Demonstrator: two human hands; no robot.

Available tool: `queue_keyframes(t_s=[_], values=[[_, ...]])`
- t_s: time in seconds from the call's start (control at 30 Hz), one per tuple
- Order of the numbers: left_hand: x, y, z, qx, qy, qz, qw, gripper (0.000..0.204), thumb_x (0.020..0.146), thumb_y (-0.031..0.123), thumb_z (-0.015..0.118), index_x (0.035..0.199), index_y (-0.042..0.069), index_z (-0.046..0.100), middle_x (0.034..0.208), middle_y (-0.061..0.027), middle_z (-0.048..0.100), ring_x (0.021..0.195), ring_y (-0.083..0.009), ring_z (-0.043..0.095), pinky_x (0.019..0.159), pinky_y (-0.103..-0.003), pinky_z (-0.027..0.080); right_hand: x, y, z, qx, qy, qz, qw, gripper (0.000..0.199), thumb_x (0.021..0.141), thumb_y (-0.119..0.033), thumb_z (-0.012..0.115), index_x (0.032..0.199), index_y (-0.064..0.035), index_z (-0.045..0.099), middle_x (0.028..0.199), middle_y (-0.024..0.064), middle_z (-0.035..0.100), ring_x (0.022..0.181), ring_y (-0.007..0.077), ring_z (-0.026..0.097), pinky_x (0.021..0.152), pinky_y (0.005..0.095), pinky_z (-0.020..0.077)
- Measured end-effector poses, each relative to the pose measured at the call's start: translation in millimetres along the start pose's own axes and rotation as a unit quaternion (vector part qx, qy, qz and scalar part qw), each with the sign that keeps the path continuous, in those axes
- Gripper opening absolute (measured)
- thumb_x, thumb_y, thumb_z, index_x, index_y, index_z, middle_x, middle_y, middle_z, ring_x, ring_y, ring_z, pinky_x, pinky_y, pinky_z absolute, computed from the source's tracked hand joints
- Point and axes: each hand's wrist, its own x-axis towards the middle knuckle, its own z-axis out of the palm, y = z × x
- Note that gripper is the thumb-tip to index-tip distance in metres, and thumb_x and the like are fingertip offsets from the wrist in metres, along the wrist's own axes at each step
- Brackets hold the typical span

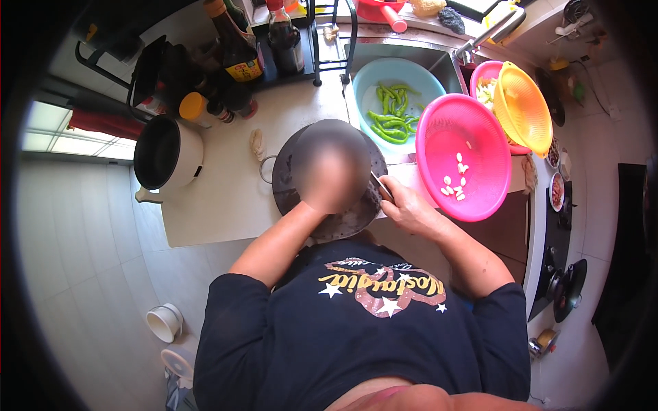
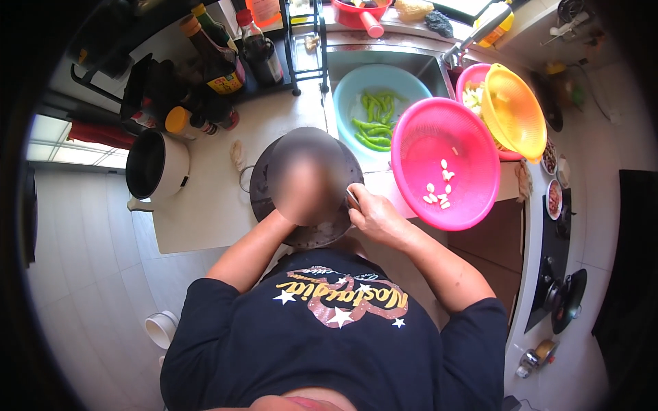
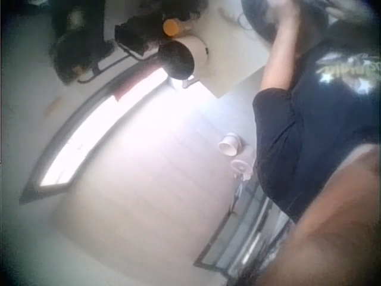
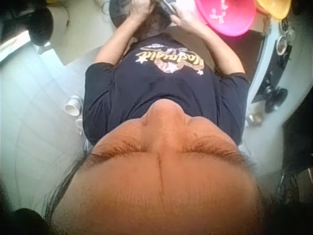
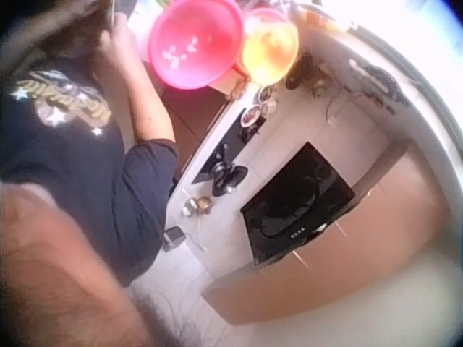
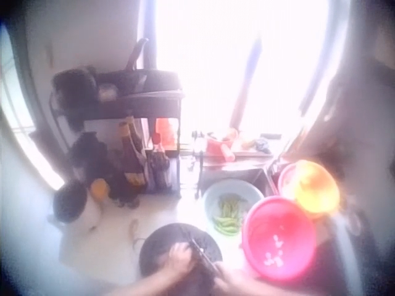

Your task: The person smashes and peels cloves of garlic with a cleaver, places the garlic in a bowl, then rinses green peppers in a sink before slicing them with the cleaver.

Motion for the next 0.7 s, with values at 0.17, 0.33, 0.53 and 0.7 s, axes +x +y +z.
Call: queue_keyframes(t_s=[0.17,0.33,0.53,0.7], values=[[-12.2,-11.0,19.8,0.010,-0.043,0.022,0.999,0.033,0.081,0.013,0.055,0.112,-0.001,0.053,0.105,-0.0148,0.054,0.093,-0.0263,0.054,0.079,-0.036,0.045,17.6,-1.1,11.3,0.043,-0.051,0.128,0.990,0.026,0.088,-0.012,0.046,0.112,-0.0031,0.040,0.077,0.0188,0.055,0.054,0.0240,0.056,0.045,0.0359,0.0452],[3.8,-2.7,1.2,0.020,-0.018,0.009,1.000,0.031,0.081,0.014,0.056,0.110,0.001,0.054,0.103,-0.0139,0.055,0.091,-0.0259,0.054,0.077,-0.036,0.045,5.7,23.1,26.0,0.090,0.034,0.058,0.994,0.030,0.086,-0.010,0.050,0.114,-0.0009,0.044,0.075,0.0135,0.051,0.052,0.0233,0.051,0.048,0.0366,0.0446],[-6.5,-10.6,4.1,-0.041,0.004,-0.014,0.999,0.036,0.079,0.016,0.059,0.111,0.000,0.053,0.102,-0.0140,0.055,0.087,-0.0257,0.055,0.074,-0.036,0.046,4.6,-11.5,-4.4,0.025,-0.015,0.032,0.999,0.026,0.086,-0.010,0.050,0.109,-0.0007,0.043,0.080,0.0213,0.056,0.068,0.0338,0.057,0.061,0.0414,0.0464],[-6.8,-15.9,17.6,-0.008,0.000,-0.009,1.000,0.036,0.079,0.015,0.059,0.111,0.000,0.053,0.101,-0.0135,0.055,0.086,-0.0258,0.055,0.074,-0.036,0.046,9.9,-11.2,6.9,0.002,-0.060,0.119,0.991,0.023,0.086,-0.009,0.048,0.107,-0.0013,0.041,0.073,0.0175,0.055,0.051,0.0230,0.056,0.051,0.0379,0.0466]])
